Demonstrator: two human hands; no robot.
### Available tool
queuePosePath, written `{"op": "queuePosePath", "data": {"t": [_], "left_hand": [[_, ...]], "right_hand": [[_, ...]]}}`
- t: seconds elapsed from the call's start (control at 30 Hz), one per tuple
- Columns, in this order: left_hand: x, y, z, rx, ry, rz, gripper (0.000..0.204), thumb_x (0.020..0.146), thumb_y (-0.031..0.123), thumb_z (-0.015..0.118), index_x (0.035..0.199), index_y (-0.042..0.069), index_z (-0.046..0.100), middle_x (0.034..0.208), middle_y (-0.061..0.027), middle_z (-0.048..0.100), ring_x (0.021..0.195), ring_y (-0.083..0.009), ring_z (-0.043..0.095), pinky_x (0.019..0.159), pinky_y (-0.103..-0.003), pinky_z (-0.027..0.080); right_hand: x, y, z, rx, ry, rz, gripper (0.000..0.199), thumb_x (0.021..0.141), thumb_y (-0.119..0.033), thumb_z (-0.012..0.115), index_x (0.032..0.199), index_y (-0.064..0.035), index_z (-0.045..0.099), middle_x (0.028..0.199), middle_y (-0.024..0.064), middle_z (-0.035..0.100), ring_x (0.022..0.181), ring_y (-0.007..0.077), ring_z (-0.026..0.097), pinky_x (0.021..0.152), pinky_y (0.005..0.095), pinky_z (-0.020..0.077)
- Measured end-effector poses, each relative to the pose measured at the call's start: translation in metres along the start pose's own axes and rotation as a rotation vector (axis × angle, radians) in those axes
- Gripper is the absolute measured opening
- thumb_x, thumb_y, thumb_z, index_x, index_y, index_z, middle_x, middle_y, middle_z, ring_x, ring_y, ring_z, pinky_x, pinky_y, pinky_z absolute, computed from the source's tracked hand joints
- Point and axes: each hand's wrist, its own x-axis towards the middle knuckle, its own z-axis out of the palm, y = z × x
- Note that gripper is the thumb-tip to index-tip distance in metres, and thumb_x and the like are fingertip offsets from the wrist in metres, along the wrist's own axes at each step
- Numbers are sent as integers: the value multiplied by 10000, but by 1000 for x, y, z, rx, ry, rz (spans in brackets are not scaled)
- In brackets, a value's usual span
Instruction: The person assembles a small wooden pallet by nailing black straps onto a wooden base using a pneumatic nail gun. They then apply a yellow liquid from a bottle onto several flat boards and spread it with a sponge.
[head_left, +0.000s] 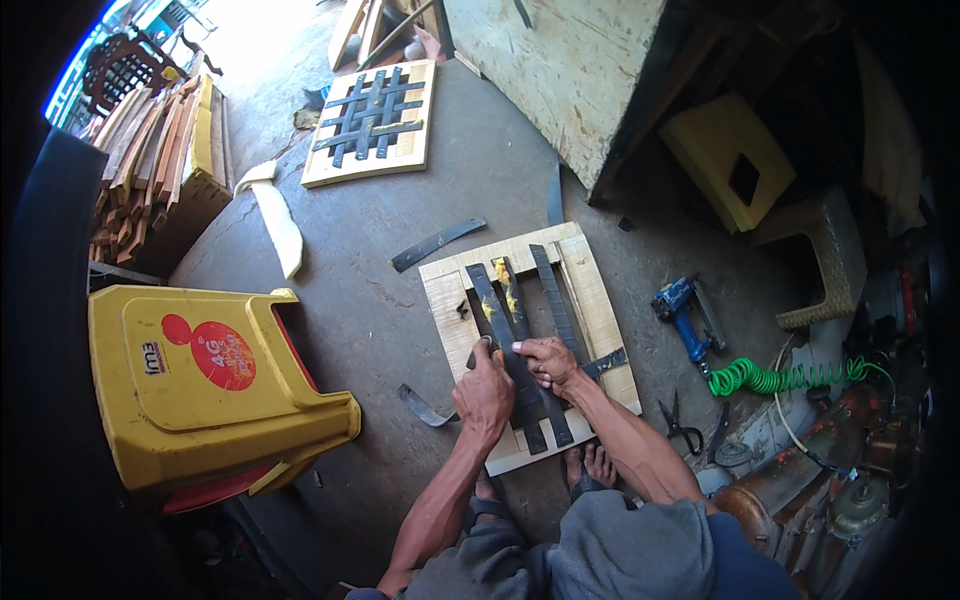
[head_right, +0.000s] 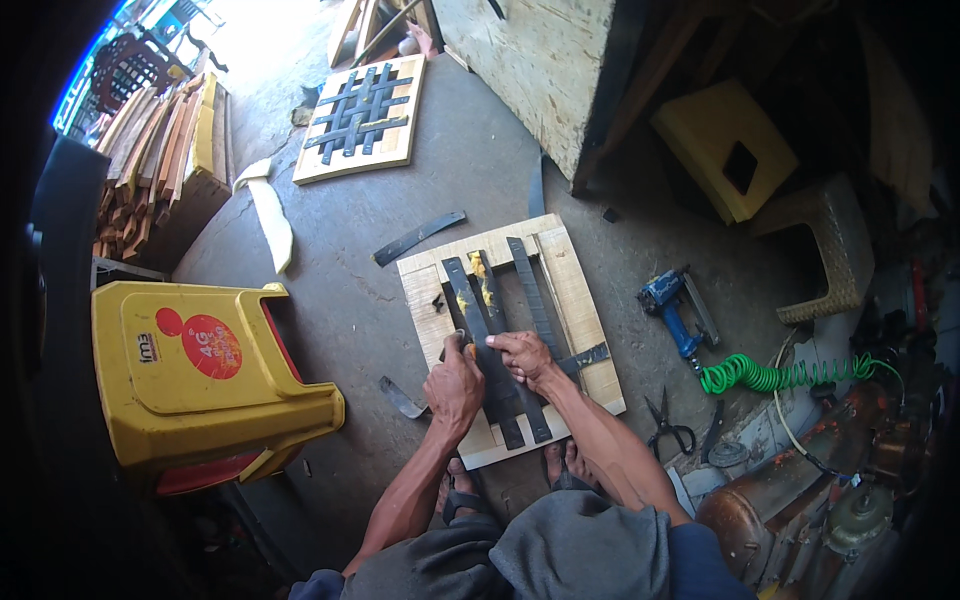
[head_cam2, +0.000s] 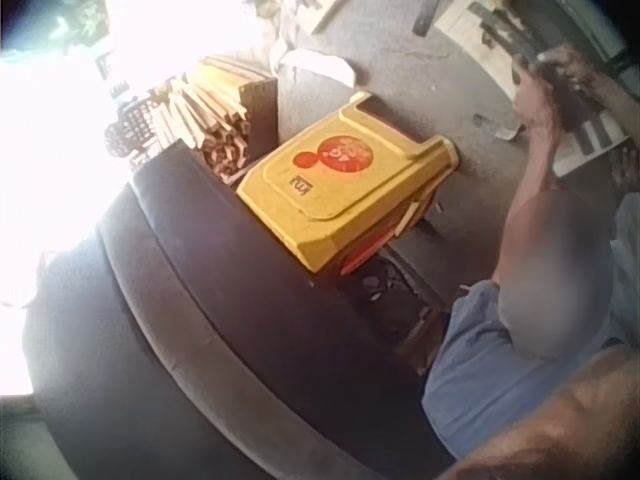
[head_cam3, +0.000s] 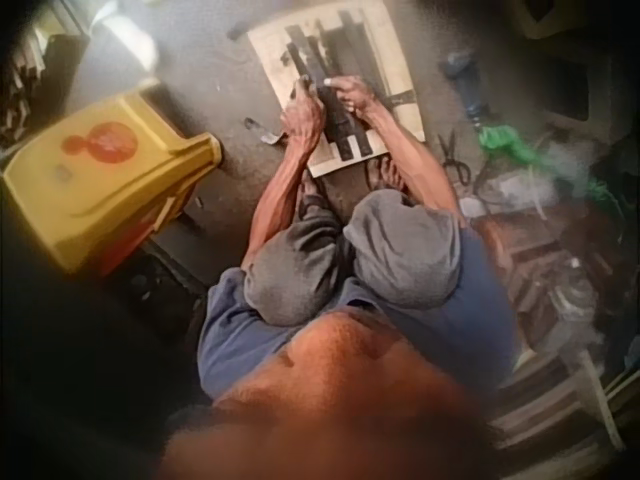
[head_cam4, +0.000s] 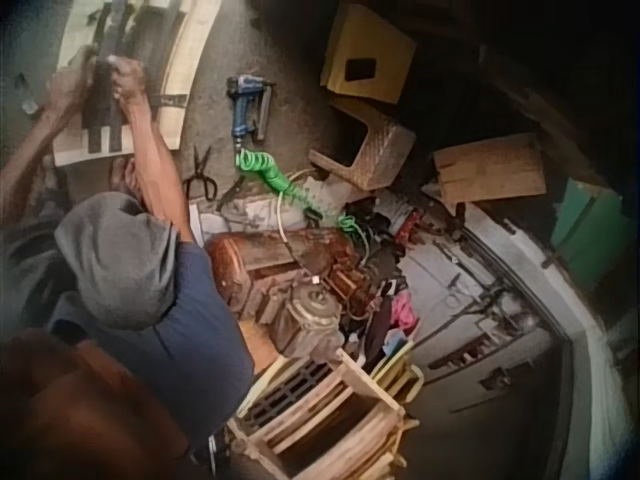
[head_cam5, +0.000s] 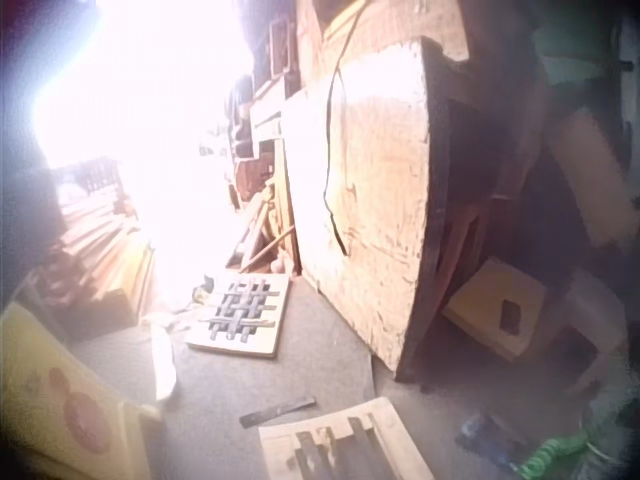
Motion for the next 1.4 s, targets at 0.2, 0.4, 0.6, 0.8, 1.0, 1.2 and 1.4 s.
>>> {"op": "queuePosePath", "data": {"t": [0.2, 0.4, 0.6, 0.8, 1.0, 1.2, 1.4], "left_hand": [[22, 5, -8, -16, -185, 50, 379, 1025, 368, 522, 1355, 203, 609, 912, -307, 712, 882, -502, 703, 773, -606, 542], [68, -51, -5, -857, -874, -267, 429, 1045, 216, 485, 1464, 134, 524, 606, -2, 562, 430, -101, 480, 379, -278, 362], [61, -39, 14, -1162, -820, -545, 218, 1050, 214, 508, 1071, 58, 659, 595, 16, 509, 438, -70, 411, 375, -243, 301], [53, -30, 27, -1233, -682, -541, 283, 1036, 266, 579, 947, 10, 658, 601, -60, 577, 428, -149, 477, 388, -341, 348], [49, -35, 27, -1303, -626, -524, 283, 1026, 267, 602, 1009, -3, 687, 592, -60, 593, 411, -148, 489, 393, -329, 365], [45, -31, 11, -1030, -557, -388, 336, 1026, 262, 600, 1170, -24, 701, 582, -77, 630, 415, -148, 534, 400, -322, 413], [24, -41, 22, -321, -137, 6, 389, 961, 256, 618, 1237, -13, 673, 825, -179, 726, 782, -288, 728, 707, -424, 568]], "right_hand": [[2, -3, -10, 14, 63, -55, 250, 955, -251, 699, 762, -128, 597, 493, -69, 411, 343, 41, 349, 317, 236, 266], [5, -4, 5, -188, 125, -58, 145, 951, -179, 609, 962, -39, 646, 537, -21, 485, 356, 66, 406, 328, 240, 339], [7, 4, 10, -645, 196, -138, 283, 985, -153, 472, 1172, -2, 620, 609, 43, 579, 399, 129, 541, 358, 290, 451], [-16, -5, 25, -1125, 258, -170, 615, 934, -130, 505, 1544, -76, 449, 572, 44, 579, 415, 123, 547, 365, 310, 456], [-2, -47, 10, -1115, -23, 78, 513, 933, -122, 581, 1443, -79, 572, 553, 15, 566, 388, 111, 495, 343, 289, 383], [8, -51, -8, -1177, -109, -87, 268, 886, -92, 706, 1146, -33, 730, 595, -39, 538, 530, 53, 498, 493, 271, 393], [3, -53, 13, -1673, -117, -282, 214, 842, -192, 736, 962, -15, 715, 681, 132, 682, 617, 296, 680, 602, 422, 518]]}}
